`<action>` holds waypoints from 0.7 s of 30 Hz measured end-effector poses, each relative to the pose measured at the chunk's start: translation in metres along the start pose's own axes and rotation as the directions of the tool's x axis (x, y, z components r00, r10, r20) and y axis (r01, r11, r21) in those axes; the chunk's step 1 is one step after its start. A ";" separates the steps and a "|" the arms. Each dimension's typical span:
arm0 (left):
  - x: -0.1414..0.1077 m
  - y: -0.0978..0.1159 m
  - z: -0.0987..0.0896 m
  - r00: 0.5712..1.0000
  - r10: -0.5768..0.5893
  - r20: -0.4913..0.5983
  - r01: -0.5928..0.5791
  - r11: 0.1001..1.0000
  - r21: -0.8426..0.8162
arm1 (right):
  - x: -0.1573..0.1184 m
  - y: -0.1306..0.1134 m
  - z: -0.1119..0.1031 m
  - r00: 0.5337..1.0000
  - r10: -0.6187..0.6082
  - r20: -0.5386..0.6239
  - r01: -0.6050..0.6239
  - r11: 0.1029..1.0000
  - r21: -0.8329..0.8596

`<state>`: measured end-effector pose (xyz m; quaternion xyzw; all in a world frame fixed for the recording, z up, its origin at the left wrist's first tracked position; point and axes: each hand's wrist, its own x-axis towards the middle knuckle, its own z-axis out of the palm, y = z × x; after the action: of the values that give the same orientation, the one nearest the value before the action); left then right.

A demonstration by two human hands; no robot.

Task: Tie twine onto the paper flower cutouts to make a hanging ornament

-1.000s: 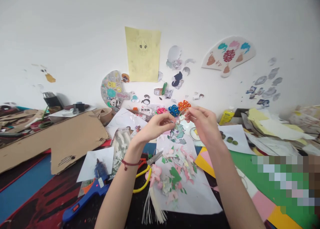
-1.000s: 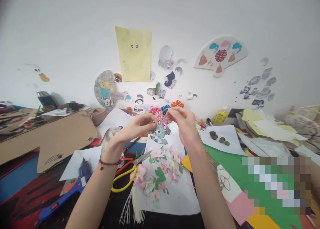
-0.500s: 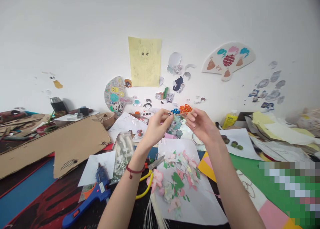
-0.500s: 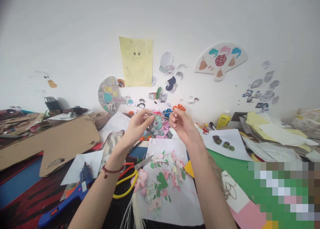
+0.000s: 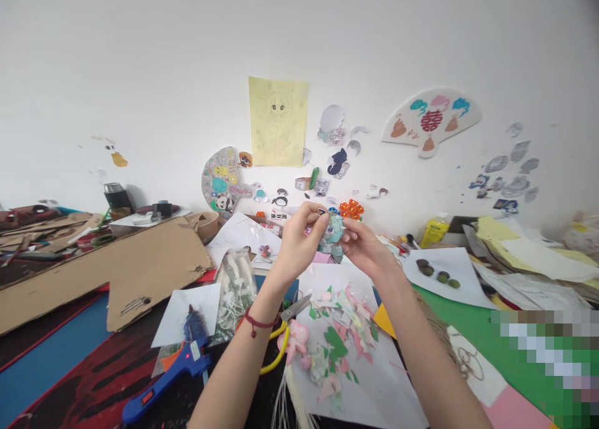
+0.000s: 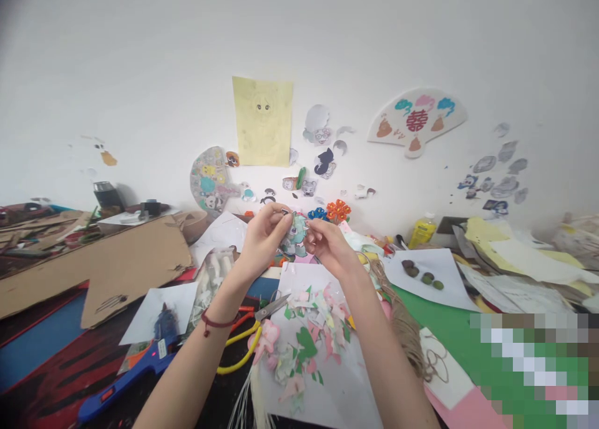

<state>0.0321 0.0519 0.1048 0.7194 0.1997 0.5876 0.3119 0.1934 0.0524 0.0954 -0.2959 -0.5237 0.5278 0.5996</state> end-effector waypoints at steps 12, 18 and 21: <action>0.001 0.001 -0.010 0.943 -0.056 0.328 0.026 0.995 0.095 | -0.016 -0.032 -0.018 0.962 -0.264 -0.064 0.252 0.955 -0.160; 0.000 -0.002 -0.005 0.911 -0.110 0.398 0.026 0.977 0.211 | -0.025 -0.040 -0.017 0.958 -0.282 -0.044 0.253 0.910 -0.328; 0.000 -0.006 -0.005 0.898 -0.113 0.425 0.002 0.967 0.253 | -0.026 -0.041 -0.016 0.960 -0.278 -0.030 0.246 0.889 -0.386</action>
<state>0.0280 0.0571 0.1009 0.8594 0.2174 0.3726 0.2744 0.2248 0.0203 0.1203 -0.3544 -0.6249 0.3182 0.6186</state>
